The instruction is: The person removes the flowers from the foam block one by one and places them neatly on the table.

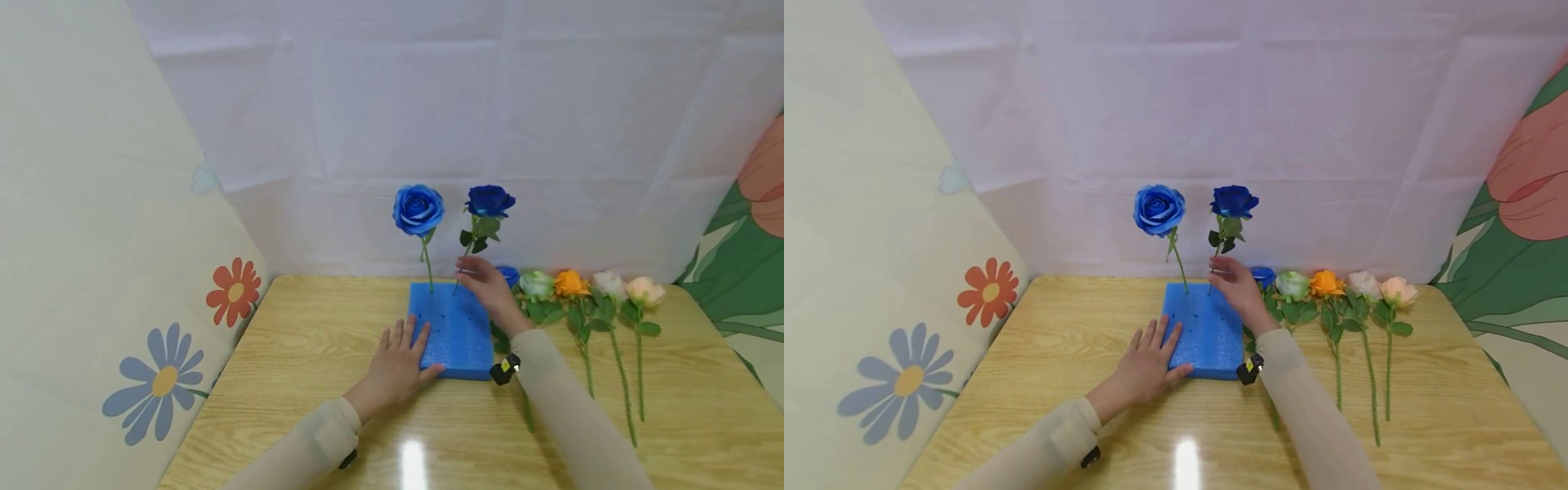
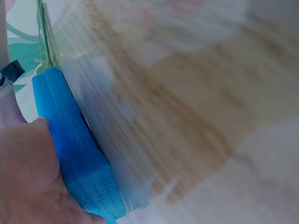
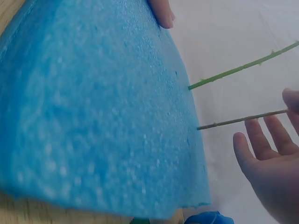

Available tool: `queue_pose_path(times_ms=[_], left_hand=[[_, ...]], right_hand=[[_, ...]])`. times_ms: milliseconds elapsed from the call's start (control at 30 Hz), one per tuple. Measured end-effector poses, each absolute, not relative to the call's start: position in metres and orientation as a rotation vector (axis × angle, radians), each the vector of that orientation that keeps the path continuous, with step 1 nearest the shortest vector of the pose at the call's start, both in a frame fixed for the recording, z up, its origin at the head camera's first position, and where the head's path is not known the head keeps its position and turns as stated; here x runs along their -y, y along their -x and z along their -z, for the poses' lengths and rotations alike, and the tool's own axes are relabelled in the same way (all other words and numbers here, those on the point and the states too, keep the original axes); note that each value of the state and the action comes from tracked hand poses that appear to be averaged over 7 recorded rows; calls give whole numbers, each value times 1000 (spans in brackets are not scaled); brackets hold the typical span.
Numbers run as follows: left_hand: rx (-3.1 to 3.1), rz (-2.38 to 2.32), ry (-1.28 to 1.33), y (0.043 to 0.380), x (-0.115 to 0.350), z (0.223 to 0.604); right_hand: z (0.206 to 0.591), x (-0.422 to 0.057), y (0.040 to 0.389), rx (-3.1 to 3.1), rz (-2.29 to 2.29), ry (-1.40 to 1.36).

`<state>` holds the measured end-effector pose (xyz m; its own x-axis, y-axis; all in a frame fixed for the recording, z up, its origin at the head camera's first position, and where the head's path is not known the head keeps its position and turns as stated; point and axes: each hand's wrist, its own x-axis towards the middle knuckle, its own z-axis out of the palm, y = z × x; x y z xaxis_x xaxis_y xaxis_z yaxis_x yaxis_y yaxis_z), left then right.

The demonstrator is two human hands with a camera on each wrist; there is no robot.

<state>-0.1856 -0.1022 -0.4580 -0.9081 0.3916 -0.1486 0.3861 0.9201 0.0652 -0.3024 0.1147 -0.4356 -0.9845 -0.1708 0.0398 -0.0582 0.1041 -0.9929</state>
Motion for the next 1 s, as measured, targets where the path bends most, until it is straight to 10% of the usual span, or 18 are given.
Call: queue_pose_path(times_ms=[1000], left_hand=[[-2931, -32, -607, 185, 102, 457]], right_hand=[[431, -104, 312, -2312, 2195, 99]])
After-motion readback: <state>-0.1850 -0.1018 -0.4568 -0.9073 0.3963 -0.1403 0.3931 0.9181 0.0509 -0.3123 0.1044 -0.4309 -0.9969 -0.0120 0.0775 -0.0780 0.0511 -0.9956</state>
